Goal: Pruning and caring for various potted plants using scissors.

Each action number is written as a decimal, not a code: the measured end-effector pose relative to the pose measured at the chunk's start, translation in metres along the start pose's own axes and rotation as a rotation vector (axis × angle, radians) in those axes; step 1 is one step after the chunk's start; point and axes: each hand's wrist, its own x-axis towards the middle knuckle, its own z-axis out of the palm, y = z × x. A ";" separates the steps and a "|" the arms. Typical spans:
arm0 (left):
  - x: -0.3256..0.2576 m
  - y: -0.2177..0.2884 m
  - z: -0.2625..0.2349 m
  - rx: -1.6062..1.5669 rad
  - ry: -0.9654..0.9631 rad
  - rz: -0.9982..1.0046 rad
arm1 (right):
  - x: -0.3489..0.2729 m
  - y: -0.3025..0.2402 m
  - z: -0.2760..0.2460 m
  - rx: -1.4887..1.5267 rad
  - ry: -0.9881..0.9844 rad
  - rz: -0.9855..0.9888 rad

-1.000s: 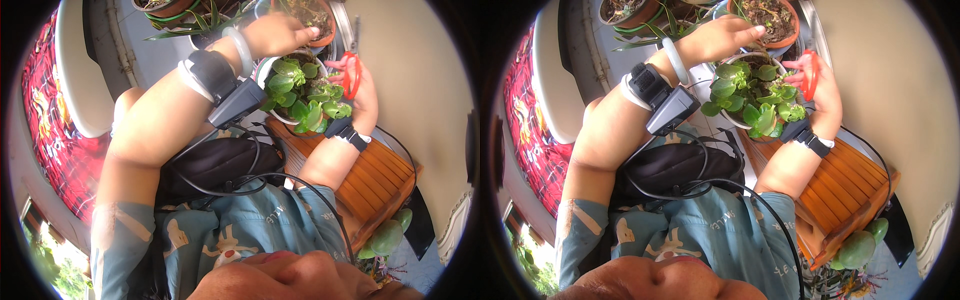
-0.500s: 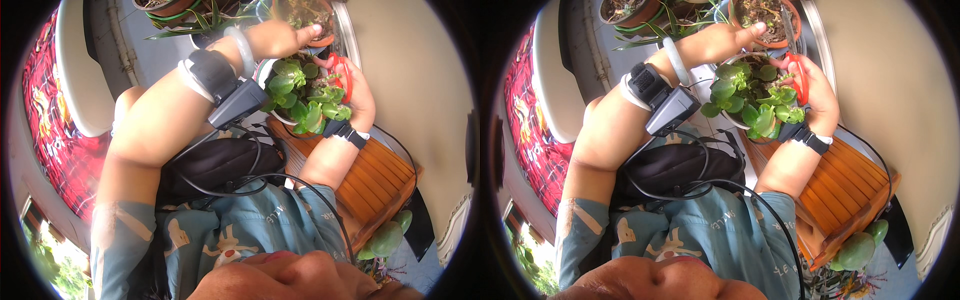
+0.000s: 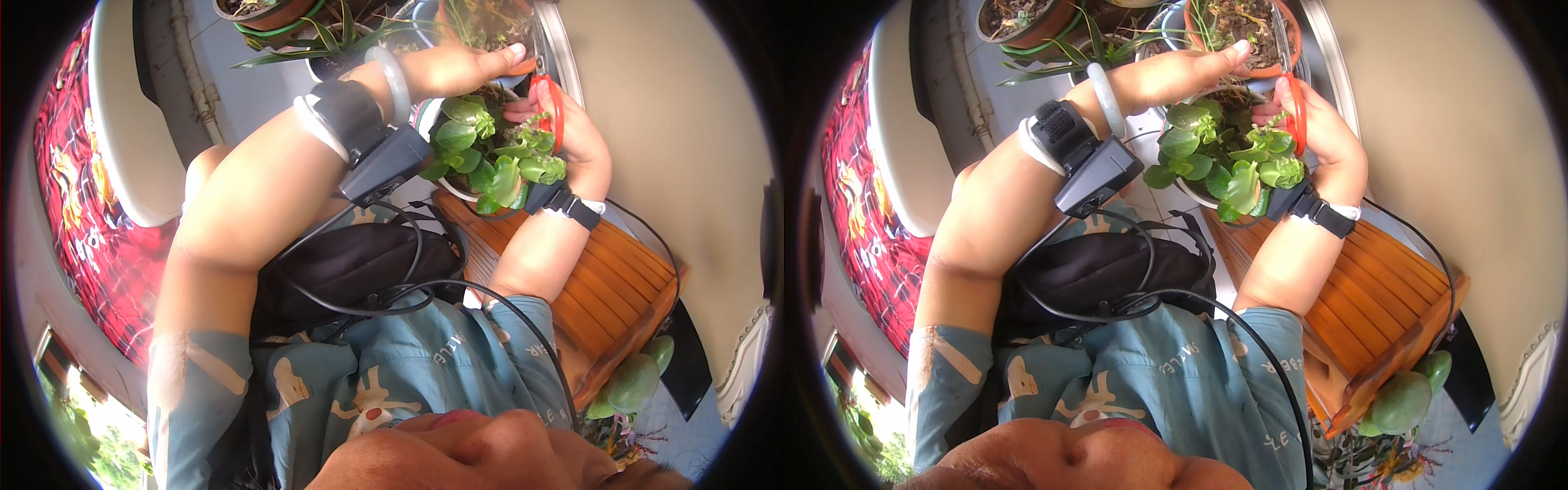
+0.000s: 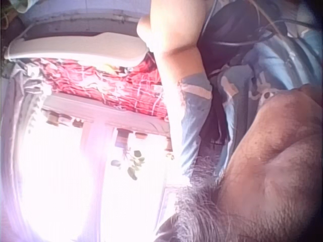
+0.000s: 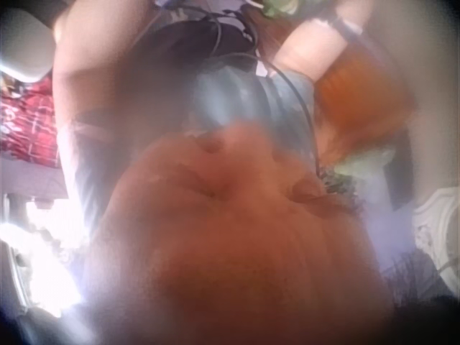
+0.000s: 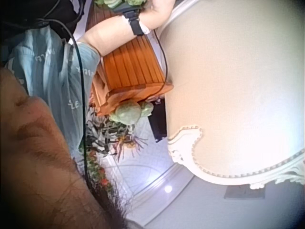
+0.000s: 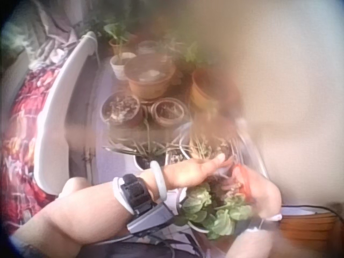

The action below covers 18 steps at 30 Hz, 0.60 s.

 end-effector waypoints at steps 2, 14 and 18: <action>0.007 0.002 0.005 -0.095 -0.039 -0.006 | -0.012 -0.003 -0.001 -0.031 0.030 -0.022; 0.018 -0.003 -0.010 -0.235 0.486 0.038 | -0.020 0.002 -0.014 0.065 0.114 -0.110; 0.010 -0.025 -0.024 0.243 0.504 -0.094 | -0.027 0.003 -0.020 0.205 0.359 -0.234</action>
